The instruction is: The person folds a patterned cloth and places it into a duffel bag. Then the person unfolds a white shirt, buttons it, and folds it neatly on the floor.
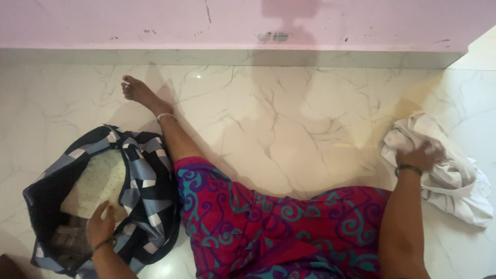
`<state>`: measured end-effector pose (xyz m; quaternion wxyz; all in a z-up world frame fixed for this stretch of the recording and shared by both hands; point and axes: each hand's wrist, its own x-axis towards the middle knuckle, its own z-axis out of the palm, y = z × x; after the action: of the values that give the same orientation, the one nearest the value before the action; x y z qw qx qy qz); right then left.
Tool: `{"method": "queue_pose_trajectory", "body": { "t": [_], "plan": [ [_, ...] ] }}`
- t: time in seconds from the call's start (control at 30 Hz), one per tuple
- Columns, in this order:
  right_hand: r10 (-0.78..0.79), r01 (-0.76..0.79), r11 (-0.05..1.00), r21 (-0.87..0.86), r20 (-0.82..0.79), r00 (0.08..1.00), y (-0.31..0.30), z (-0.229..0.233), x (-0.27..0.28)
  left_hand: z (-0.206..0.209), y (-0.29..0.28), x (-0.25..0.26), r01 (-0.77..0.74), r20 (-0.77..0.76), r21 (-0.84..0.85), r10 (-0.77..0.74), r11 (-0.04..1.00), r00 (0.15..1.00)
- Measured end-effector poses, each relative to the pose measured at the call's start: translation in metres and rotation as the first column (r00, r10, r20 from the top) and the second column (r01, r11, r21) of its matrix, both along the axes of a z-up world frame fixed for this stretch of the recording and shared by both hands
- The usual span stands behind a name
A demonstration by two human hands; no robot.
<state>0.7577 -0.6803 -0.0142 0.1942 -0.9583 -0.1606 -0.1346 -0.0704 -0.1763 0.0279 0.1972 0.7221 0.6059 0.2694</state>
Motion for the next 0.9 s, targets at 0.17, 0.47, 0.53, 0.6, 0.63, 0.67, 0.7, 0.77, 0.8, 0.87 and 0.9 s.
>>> {"method": "queue_pose_trajectory", "body": {
  "t": [0.17, 0.47, 0.53, 0.6, 0.63, 0.67, 0.7, 0.77, 0.8, 0.87, 0.9],
  "plan": [
    [-0.272, 0.25, 0.955, -0.157, -0.138, 0.952, 0.001, -0.007, -0.002, 0.022, -0.091, 0.064, -0.23, 0.196, 0.513, 0.148, 0.827, 0.969],
    [0.225, -0.299, 0.938, -0.175, -0.349, 0.91, 0.081, -0.082, -0.026, 0.012, -0.17, 0.248, 0.395, 0.285, 0.327, -0.488, 0.859, 0.825],
    [0.625, -0.457, 0.767, 0.45, -0.365, 0.69, 0.113, -0.084, -0.048, -0.016, -0.191, 0.296, 0.43, 0.529, 0.098, -0.413, 0.898, 0.741],
    [0.935, -0.341, 0.31, 0.887, -0.22, 0.279, 0.132, -0.08, -0.069, -0.044, -0.203, 0.325, 0.51, 0.546, 0.029, -0.441, 0.86, 0.712],
    [0.949, -0.279, 0.261, 0.924, -0.192, 0.25, 0.137, -0.078, -0.077, -0.057, -0.206, 0.331, 0.556, 0.535, -0.045, -0.45, 0.83, 0.715],
    [0.945, -0.239, 0.252, 0.938, -0.184, 0.271, 0.139, -0.076, -0.082, -0.07, -0.208, 0.334, 0.625, 0.611, -0.074, -0.461, 0.777, 0.644],
    [0.921, -0.219, 0.276, 0.936, -0.193, 0.339, 0.137, -0.074, -0.083, -0.084, -0.209, 0.341, 0.691, 0.683, -0.094, -0.458, 0.717, 0.568],
    [0.757, -0.364, 0.546, 0.754, -0.257, 0.601, 0.132, -0.072, -0.077, -0.107, -0.206, 0.339, 0.712, 0.678, -0.15, -0.454, 0.686, 0.579],
    [0.648, -0.39, 0.674, 0.628, -0.249, 0.72, 0.125, -0.073, -0.073, -0.116, -0.203, 0.336, 0.671, 0.598, -0.19, -0.457, 0.717, 0.658],
    [0.573, -0.427, 0.741, 0.519, -0.157, 0.804, 0.107, -0.075, -0.063, -0.131, -0.199, 0.33, 0.631, 0.55, -0.212, -0.443, 0.746, 0.708],
    [0.536, -0.438, 0.772, 0.461, -0.101, 0.838, 0.102, -0.077, -0.059, -0.135, -0.196, 0.332, 0.637, 0.587, -0.199, -0.43, 0.745, 0.686]
  ]
}}
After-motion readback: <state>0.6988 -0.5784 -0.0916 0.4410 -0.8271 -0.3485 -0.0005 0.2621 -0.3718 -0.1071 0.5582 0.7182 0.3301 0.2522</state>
